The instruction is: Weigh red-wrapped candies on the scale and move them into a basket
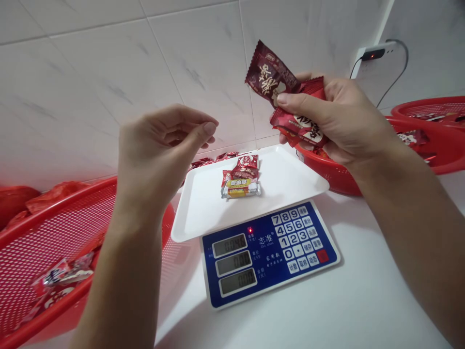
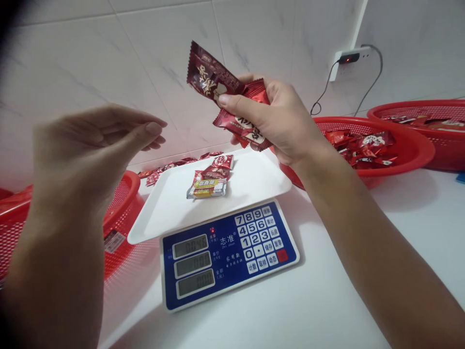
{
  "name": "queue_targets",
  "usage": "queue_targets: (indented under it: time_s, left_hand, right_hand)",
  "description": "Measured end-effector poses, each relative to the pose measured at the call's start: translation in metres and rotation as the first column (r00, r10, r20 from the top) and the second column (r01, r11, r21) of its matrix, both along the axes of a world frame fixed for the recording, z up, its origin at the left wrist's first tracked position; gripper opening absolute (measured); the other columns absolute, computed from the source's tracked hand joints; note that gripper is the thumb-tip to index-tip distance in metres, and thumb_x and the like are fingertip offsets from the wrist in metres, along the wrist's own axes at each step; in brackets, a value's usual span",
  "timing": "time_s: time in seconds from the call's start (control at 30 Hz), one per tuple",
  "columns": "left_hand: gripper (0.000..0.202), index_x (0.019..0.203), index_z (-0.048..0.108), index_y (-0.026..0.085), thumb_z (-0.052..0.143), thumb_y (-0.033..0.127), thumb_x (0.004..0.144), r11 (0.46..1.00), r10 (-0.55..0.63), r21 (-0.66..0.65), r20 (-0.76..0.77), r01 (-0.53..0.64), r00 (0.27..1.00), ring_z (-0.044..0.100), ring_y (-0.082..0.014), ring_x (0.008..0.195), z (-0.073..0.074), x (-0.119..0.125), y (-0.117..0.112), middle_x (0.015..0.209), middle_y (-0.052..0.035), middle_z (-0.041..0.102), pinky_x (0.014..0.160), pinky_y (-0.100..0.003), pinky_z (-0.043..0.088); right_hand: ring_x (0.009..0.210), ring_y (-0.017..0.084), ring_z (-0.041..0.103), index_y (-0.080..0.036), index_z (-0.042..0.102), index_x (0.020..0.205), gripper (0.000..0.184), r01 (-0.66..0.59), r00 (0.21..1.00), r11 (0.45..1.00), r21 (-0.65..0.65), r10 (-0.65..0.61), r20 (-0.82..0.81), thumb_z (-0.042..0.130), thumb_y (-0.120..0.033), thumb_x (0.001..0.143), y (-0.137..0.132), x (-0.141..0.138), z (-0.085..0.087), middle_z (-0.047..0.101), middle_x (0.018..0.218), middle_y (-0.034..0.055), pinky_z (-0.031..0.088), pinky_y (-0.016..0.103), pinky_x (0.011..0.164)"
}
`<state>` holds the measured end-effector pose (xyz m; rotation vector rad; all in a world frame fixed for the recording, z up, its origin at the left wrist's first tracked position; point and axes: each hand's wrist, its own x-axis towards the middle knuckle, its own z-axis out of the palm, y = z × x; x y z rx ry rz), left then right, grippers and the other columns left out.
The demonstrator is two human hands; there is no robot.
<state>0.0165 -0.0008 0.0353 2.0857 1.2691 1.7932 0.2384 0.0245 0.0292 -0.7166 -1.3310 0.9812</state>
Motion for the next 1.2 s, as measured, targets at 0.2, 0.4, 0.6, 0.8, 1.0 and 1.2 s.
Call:
queue_targets:
  time_s: [0.2,0.4,0.6,0.8,1.0,1.2]
  left_hand:
    - [0.012,0.082,0.084,0.021,0.08,0.01,0.08,1.0,-0.013,-0.001,0.002,0.013,1.0,0.073,-0.0116,0.067,-0.001,0.0,0.002,0.07,0.0014,0.077,0.061,-0.019,0.057]
    - [0.013,0.083,0.084,0.021,0.08,0.009,0.08,0.999,-0.043,0.005,-0.005,0.043,0.999,0.072,-0.0079,0.066,-0.002,0.0,0.001,0.07,0.0039,0.077,0.062,-0.013,0.057]
    - [0.013,0.084,0.084,0.021,0.08,0.009,0.081,1.0,-0.023,-0.02,-0.016,0.022,1.0,0.073,-0.0081,0.068,-0.001,0.0,0.001,0.071,0.0032,0.078,0.063,-0.014,0.057]
    - [0.012,0.085,0.083,0.021,0.079,0.01,0.083,0.997,-0.035,-0.077,-0.035,0.032,0.999,0.073,-0.0107,0.071,0.0,0.002,-0.003,0.074,0.0018,0.079,0.066,-0.019,0.058]
    - [0.009,0.094,0.081,0.022,0.074,0.027,0.094,0.976,-0.124,-0.192,-0.094,0.104,0.988,0.072,-0.0127,0.075,-0.002,0.009,-0.008,0.08,0.0002,0.079,0.068,-0.021,0.057]
    - [0.019,0.091,0.076,0.024,0.075,0.043,0.089,0.947,-0.137,-0.309,-0.151,0.085,0.979,0.074,-0.0207,0.077,-0.006,0.003,0.001,0.084,-0.0031,0.079,0.067,-0.029,0.058]
  right_hand:
    - [0.066,0.017,0.069,-0.028,0.069,0.085,0.019,-0.038,0.999,0.999,0.023,0.038,0.007,0.087,-0.024,0.079,0.001,0.002,0.0,0.073,0.079,-0.0015,0.06,0.029,0.055]
    - [0.062,0.015,0.067,-0.025,0.068,0.089,0.016,-0.1,0.995,0.995,0.014,0.1,0.02,0.082,-0.02,0.083,0.004,0.003,0.0,0.072,0.077,-0.0001,0.058,0.027,0.053]
    - [0.057,0.016,0.065,-0.025,0.067,0.092,0.016,-0.098,0.994,0.995,0.021,0.098,0.04,0.08,-0.019,0.083,0.002,0.001,-0.001,0.072,0.076,0.0,0.05,0.027,0.044]
    - [0.052,0.012,0.062,-0.021,0.066,0.098,0.016,-0.079,0.996,0.996,-0.035,0.08,0.029,0.074,-0.011,0.088,-0.004,-0.002,0.001,0.072,0.072,0.0008,0.049,0.022,0.043]
    - [0.052,0.01,0.06,-0.017,0.07,0.098,0.013,-0.163,0.954,0.983,-0.078,0.178,0.24,0.077,-0.015,0.087,-0.006,-0.007,-0.004,0.068,0.07,0.0007,0.035,0.018,0.037]
    - [0.047,0.009,0.054,-0.015,0.071,0.091,0.012,-0.188,0.905,0.977,-0.098,0.211,0.369,0.08,-0.015,0.083,-0.002,-0.014,-0.012,0.066,0.067,0.0014,0.033,0.018,0.035]
